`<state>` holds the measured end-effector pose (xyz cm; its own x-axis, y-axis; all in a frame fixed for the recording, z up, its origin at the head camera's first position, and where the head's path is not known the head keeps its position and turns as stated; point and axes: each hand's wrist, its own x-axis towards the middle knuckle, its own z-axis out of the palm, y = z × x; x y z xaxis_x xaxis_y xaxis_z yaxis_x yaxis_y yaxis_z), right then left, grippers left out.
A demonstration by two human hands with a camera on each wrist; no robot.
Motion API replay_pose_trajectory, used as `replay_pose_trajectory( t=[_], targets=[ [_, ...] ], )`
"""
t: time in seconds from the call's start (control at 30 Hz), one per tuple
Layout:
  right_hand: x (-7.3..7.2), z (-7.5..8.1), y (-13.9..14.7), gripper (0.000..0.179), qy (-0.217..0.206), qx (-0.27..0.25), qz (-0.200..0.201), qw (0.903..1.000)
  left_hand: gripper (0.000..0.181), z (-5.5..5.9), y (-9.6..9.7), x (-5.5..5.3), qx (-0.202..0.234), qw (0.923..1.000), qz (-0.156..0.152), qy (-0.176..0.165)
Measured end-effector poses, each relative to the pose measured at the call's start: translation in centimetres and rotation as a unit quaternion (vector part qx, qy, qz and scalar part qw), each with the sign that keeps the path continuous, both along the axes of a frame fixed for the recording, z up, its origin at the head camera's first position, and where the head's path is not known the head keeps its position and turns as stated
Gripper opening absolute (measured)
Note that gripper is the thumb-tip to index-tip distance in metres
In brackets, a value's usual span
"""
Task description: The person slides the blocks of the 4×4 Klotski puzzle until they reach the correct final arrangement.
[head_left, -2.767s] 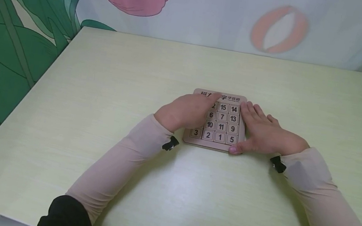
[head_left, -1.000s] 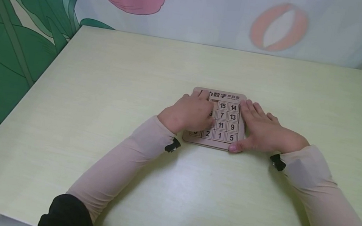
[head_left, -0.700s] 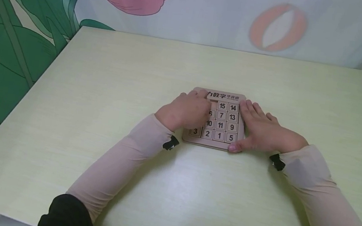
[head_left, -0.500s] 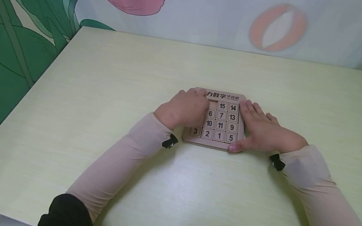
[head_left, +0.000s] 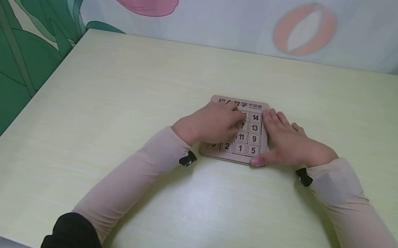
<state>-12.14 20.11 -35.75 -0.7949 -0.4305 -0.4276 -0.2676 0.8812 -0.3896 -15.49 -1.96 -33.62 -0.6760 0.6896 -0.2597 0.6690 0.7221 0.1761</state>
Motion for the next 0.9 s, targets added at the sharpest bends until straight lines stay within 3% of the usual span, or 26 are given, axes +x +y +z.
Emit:
replay_pose_trajectory(
  t=[0.1, 0.4, 0.67, 0.9],
  targets=[
    [-0.05, -0.06, 0.02, 0.143, 0.002, 0.001, 0.001, 1.0000, 0.044, -0.28, 0.27, 0.20, 0.000, 0.9999, -0.012, 0.003],
    [-0.13, -0.18, 0.14, 0.143, -0.001, 0.004, 0.002, 1.0000, 0.055, -0.71, 0.48, 0.47, -0.004, 0.9999, 0.010, -0.004],
    [-0.20, -0.08, 0.02, 0.144, -0.001, 0.006, 0.000, 1.0000, 0.037, -0.64, 0.32, 0.34, 0.030, 0.9992, 0.019, -0.021],
    [-0.14, -0.08, -0.03, 0.144, -0.004, 0.004, -0.001, 1.0000, 0.028, -0.35, 0.08, 0.08, 0.002, 0.9994, 0.031, 0.013]
  ],
)
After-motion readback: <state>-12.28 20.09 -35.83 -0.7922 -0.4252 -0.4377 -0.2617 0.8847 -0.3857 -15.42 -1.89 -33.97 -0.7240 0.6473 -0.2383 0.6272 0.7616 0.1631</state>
